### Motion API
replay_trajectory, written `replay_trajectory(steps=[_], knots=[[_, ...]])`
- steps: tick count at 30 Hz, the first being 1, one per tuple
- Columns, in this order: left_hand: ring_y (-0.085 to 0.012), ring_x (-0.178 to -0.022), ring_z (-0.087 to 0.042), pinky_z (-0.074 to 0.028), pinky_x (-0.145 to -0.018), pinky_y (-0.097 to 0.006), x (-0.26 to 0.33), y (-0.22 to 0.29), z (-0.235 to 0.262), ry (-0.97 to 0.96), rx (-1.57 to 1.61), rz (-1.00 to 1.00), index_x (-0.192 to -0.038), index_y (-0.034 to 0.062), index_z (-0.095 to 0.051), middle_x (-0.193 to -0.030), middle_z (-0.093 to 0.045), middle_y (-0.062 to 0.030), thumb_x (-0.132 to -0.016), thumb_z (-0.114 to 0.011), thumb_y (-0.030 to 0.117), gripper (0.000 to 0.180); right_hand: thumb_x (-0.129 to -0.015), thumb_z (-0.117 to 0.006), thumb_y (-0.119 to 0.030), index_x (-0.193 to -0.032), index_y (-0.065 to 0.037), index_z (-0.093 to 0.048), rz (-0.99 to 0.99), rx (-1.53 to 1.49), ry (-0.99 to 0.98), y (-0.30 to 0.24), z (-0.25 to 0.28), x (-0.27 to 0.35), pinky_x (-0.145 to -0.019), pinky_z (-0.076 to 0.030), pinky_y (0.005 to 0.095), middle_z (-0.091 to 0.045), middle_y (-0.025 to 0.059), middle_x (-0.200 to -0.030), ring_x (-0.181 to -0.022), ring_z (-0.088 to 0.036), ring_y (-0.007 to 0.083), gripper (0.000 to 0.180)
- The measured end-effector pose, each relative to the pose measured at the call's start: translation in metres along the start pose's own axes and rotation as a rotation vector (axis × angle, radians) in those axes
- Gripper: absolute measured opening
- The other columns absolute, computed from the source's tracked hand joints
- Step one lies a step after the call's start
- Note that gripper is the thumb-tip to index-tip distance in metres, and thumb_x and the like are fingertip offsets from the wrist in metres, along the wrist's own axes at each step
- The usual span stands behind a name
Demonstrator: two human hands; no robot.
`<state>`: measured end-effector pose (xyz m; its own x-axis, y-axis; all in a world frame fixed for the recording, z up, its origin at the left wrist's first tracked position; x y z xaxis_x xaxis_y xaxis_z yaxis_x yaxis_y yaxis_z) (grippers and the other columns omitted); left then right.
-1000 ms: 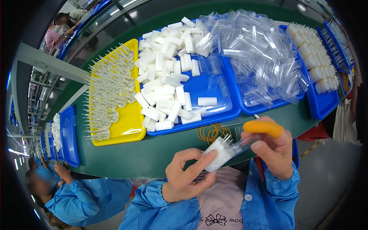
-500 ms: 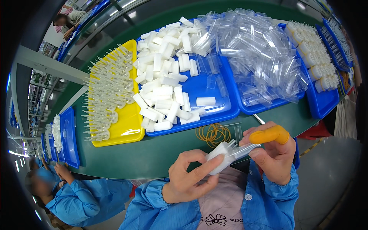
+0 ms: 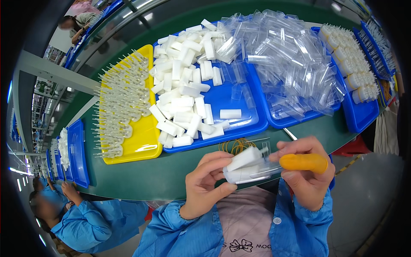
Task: The person assembles small white cylindrical components by inserting them into a central hub and securing them with a rubber band. They then use tweezers to adjust the components and a yellow tool to press them into place. The process is repeated for multiple units on a factory assembly line.
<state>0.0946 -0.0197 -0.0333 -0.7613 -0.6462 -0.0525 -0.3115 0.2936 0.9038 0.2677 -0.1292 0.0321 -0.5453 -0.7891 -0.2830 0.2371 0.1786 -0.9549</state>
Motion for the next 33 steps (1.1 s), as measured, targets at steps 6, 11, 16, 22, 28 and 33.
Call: replay_trajectory(steps=[6,11,16,22,28,33], knots=[[-0.0254,-0.114,-0.052,-0.043,-0.098,-0.038,0.002,-0.006,0.005,0.068,0.298,0.155,-0.125,-0.0061,-0.045,-0.127,-0.046,-0.0173,-0.078,-0.071,0.001,0.055,-0.066,-0.078,-0.011,-0.089,-0.005,-0.066,0.093,0.229,0.075,0.001,0.002,0.0,-0.101,-0.03,0.0546,-0.066,0.0064,-0.09,-0.106,-0.055,0.0275,0.026],[-0.0237,-0.111,-0.054,-0.044,-0.097,-0.037,-0.001,-0.003,0.006,-0.018,0.146,-0.006,-0.12,-0.0063,-0.049,-0.12,-0.049,-0.016,-0.077,-0.073,0.001,0.05,-0.065,-0.079,-0.013,-0.087,-0.006,-0.067,0.053,0.094,0.068,0.011,0.0,0.009,-0.101,-0.029,0.0539,-0.066,0.0042,-0.087,-0.107,-0.054,0.0294,0.027],[-0.0225,-0.108,-0.055,-0.045,-0.095,-0.036,0.003,0.003,0.001,-0.091,0.052,0.011,-0.113,-0.0058,-0.055,-0.117,-0.05,-0.0162,-0.075,-0.074,-0.002,0.043,-0.064,-0.08,-0.013,-0.084,-0.007,-0.069,0.032,0.135,-0.046,0.011,-0.008,0.015,-0.102,-0.029,0.0519,-0.066,0.0038,-0.087,-0.104,-0.055,0.0286,0.023],[-0.0225,-0.107,-0.055,-0.045,-0.095,-0.035,0.005,0.003,0.001,-0.042,-0.004,-0.015,-0.112,-0.0057,-0.056,-0.116,-0.05,-0.0171,-0.074,-0.073,-0.003,0.042,-0.064,-0.081,-0.013,-0.082,-0.008,-0.07,-0.011,0.103,-0.039,0.013,-0.018,0.025,-0.102,-0.03,0.0515,-0.066,0.0032,-0.087,-0.104,-0.056,0.0268,0.022],[-0.0223,-0.107,-0.056,-0.045,-0.095,-0.035,0.004,0.001,0.004,-0.081,0.016,0.026,-0.113,-0.0062,-0.055,-0.116,-0.05,-0.0166,-0.075,-0.072,-0.005,0.041,-0.066,-0.079,-0.014,-0.085,-0.005,-0.069,0.022,0.114,-0.079,0.016,-0.016,0.019,-0.098,-0.034,0.0483,-0.066,0.0042,-0.09,-0.102,-0.056,0.0276,0.024],[-0.0209,-0.107,-0.056,-0.046,-0.095,-0.035,0.001,-0.005,0.013,0.005,0.125,0.081,-0.114,-0.0064,-0.052,-0.116,-0.051,-0.0141,-0.077,-0.069,-0.005,0.041,-0.068,-0.076,-0.014,-0.091,-0.002,-0.067,-0.007,0.187,-0.033,0.014,-0.006,0.003,-0.086,-0.044,0.0393,-0.064,0.0083,-0.095,-0.1,-0.057,0.0283,0.028]])
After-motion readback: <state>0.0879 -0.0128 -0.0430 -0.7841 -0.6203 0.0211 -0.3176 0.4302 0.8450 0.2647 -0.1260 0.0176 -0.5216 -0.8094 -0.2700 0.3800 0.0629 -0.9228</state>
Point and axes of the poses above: each hand's wrist, its own x-axis away from the middle knuckle, its own z-axis out of the back of the hand, y = z × x, the point moved 4 cm from there along -x, towards the middle knuckle
